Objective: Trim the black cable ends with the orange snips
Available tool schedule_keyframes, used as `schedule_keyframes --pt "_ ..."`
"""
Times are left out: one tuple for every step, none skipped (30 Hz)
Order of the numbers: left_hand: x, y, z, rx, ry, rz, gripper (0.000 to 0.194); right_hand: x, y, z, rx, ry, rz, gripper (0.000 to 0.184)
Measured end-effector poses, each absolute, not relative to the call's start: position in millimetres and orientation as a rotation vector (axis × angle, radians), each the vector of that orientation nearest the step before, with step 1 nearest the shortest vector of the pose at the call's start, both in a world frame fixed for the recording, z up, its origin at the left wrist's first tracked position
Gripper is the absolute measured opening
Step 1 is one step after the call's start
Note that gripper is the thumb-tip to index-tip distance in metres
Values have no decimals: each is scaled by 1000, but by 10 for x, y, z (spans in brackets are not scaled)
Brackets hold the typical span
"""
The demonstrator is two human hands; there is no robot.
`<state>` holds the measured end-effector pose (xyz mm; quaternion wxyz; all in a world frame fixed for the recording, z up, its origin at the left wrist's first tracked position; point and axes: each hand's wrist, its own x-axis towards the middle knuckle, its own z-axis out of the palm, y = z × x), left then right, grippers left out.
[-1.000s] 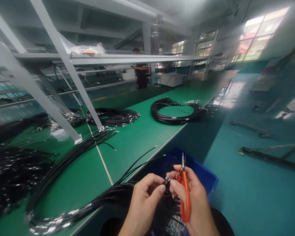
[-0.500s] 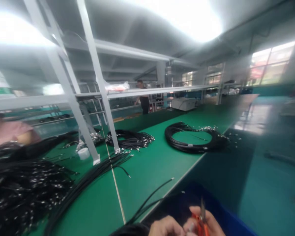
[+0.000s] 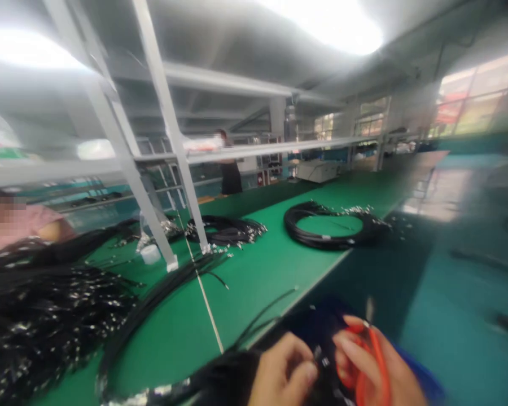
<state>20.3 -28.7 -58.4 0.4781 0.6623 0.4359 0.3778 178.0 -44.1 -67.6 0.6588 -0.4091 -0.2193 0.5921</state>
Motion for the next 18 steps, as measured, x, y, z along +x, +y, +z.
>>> schedule_keyframes --pt "214 -322 -562 1605 1075 990 7 1742 -481 -638 -928 -495 1299 46" --pt "224 -344 -535 1580 1090 1025 7 1698 -512 -613 -915 -518 1287 43" --pt "231 -354 -505 1557 1096 1039 9 1653 -536 -601 -923 -544 1287 41" --pt "235 -356 -478 1542 1100 1028 11 1611 -555 -599 -937 -547 1268 40" --pt "239 -354 -455 1521 1105 1017 13 1577 -570 -602 -948 -549 1251 39" --pt "242 -352 -437 1497 1101 1004 16 1550 -583 -608 -960 -554 1237 40" --pt "245 -350 -426 1472 1094 992 17 1531 -593 -614 -968 -559 1225 40" --pt "249 -350 -421 1447 1085 986 18 1519 -599 -619 -973 -565 1222 41" --pt "254 -350 -420 1428 1073 983 19 1511 -601 -621 -976 -571 1222 41" --pt "260 -351 -422 1415 1062 981 19 1506 -601 -621 -978 -573 1223 41" --pt "267 -352 -426 1408 1053 982 18 1502 -597 -619 -980 -572 1222 41" --pt "274 -353 -429 1405 1047 980 17 1499 -592 -616 -981 -569 1219 41" --pt "281 -355 -431 1403 1042 976 16 1496 -586 -612 -980 -564 1217 41" --pt "288 -356 -431 1401 1038 970 15 1493 -581 -608 -979 -560 1217 40" --pt "293 -357 -430 1397 1035 965 15 1490 -578 -605 -976 -555 1221 40" --pt "297 -359 -428 1390 1033 963 14 1487 -575 -603 -972 -549 1227 39" --pt "299 -360 -427 1383 1033 961 14 1485 -573 -602 -968 -543 1234 38" --pt "299 -361 -428 1376 1035 961 14 1484 -571 -602 -964 -538 1240 38"
